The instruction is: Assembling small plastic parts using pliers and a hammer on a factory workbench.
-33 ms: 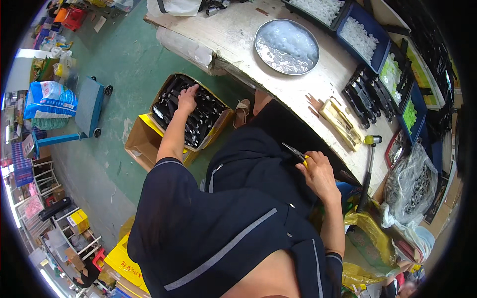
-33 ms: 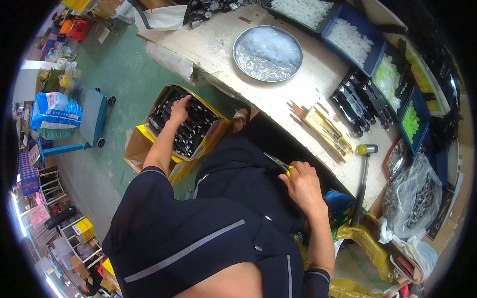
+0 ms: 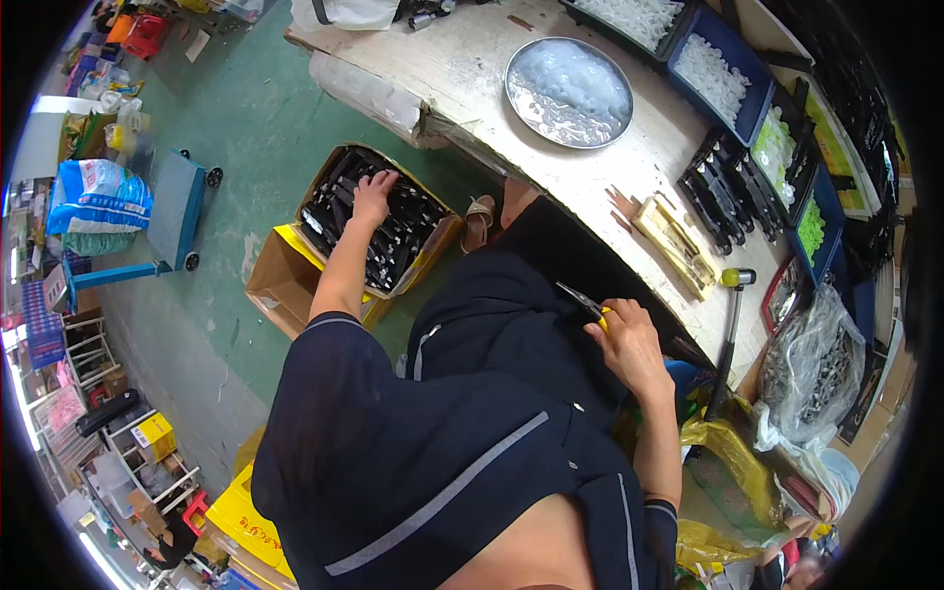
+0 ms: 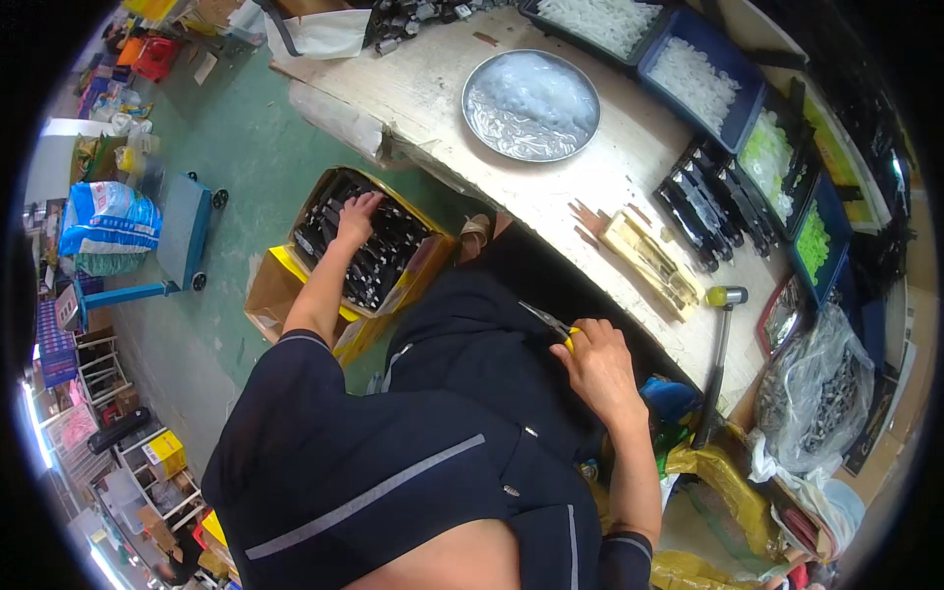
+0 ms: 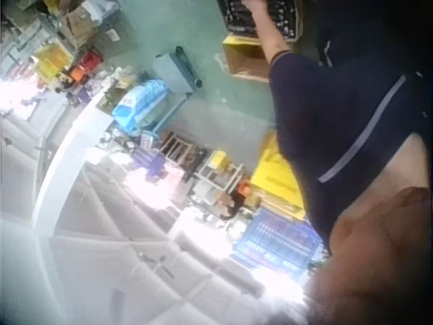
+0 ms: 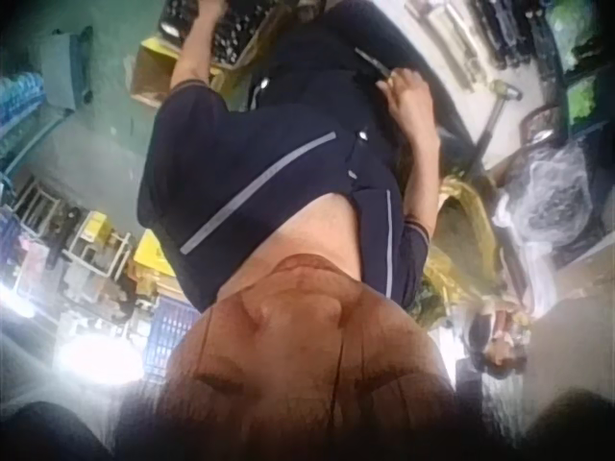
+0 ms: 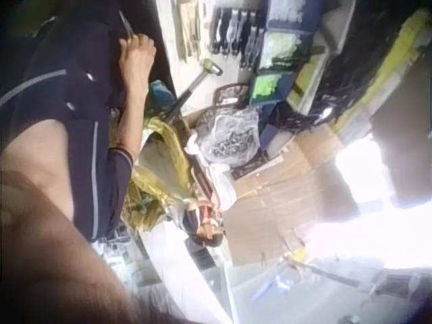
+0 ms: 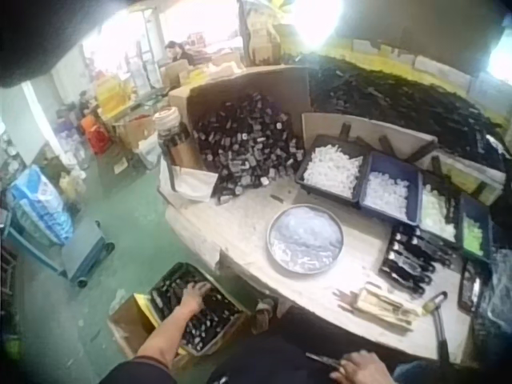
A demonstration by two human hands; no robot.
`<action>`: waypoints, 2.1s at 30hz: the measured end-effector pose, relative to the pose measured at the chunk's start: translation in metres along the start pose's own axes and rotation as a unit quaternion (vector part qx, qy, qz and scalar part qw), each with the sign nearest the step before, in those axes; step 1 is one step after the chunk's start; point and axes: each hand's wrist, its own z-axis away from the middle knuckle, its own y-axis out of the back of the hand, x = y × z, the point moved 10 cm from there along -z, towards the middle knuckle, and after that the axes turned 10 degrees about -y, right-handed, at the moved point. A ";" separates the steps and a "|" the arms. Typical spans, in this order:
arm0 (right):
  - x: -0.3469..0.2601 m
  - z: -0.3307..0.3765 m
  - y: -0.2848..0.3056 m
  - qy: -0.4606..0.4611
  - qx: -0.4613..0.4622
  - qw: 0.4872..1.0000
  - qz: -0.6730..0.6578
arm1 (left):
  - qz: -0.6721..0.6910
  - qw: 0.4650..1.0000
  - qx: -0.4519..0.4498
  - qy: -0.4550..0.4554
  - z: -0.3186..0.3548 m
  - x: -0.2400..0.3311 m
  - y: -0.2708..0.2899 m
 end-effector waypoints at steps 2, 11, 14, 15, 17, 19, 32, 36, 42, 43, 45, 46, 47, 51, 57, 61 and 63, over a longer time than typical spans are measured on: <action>-0.003 -0.002 0.002 0.007 0.000 1.000 -0.016 | -0.076 0.996 0.012 -0.047 0.013 0.001 -0.017; -0.001 -0.003 -0.005 -0.009 -0.008 1.000 0.006 | -0.177 0.984 0.008 -0.029 0.019 -0.028 -0.009; 0.001 -0.003 -0.005 -0.015 0.000 1.000 0.007 | -0.142 0.980 0.075 0.117 0.026 -0.041 0.012; 0.003 -0.002 -0.006 -0.018 0.001 1.000 0.005 | -0.088 0.974 0.122 0.169 0.033 -0.038 0.020; 0.005 -0.002 -0.006 -0.021 0.006 1.000 0.006 | -0.002 0.950 0.095 0.297 0.050 -0.037 0.003; 0.003 -0.002 -0.008 -0.016 0.006 1.000 0.004 | 0.096 0.916 -0.013 0.389 0.066 -0.029 -0.033; 0.020 0.015 0.018 -0.028 0.058 0.996 -0.055 | 0.136 0.931 0.281 0.190 0.024 0.059 0.075; 0.030 0.019 0.041 0.002 0.109 0.986 -0.129 | 0.332 0.836 0.433 -0.066 0.014 0.179 0.236; 0.050 0.028 0.085 -0.019 0.214 0.958 -0.191 | 0.384 0.777 0.341 -0.364 -0.030 0.379 0.326; 0.053 0.031 0.090 -0.024 0.231 0.953 -0.194 | 0.344 0.753 0.344 -0.444 -0.034 0.418 0.331; 0.059 0.037 0.091 -0.030 0.243 0.953 -0.180 | 0.266 0.732 0.318 -0.541 -0.049 0.490 0.322; 0.063 0.041 0.090 -0.033 0.249 0.953 -0.169 | 0.229 0.761 0.267 -0.545 -0.062 0.522 0.305; 0.067 0.044 0.091 -0.035 0.254 0.952 -0.168 | 0.158 0.780 0.251 -0.552 -0.065 0.550 0.294; 0.081 0.058 0.091 -0.065 0.256 0.952 -0.157 | -0.008 0.822 0.183 -0.539 -0.083 0.598 0.257; 0.095 0.068 0.093 -0.080 0.282 0.941 -0.169 | 0.174 0.761 0.265 -0.565 -0.089 0.544 0.284; 0.095 0.063 0.102 -0.096 0.306 0.926 -0.200 | 0.557 0.713 0.105 -0.412 -0.099 0.472 0.301; 0.095 0.056 0.105 -0.089 0.333 0.910 -0.229 | 0.664 0.636 -0.046 -0.391 -0.074 0.463 0.289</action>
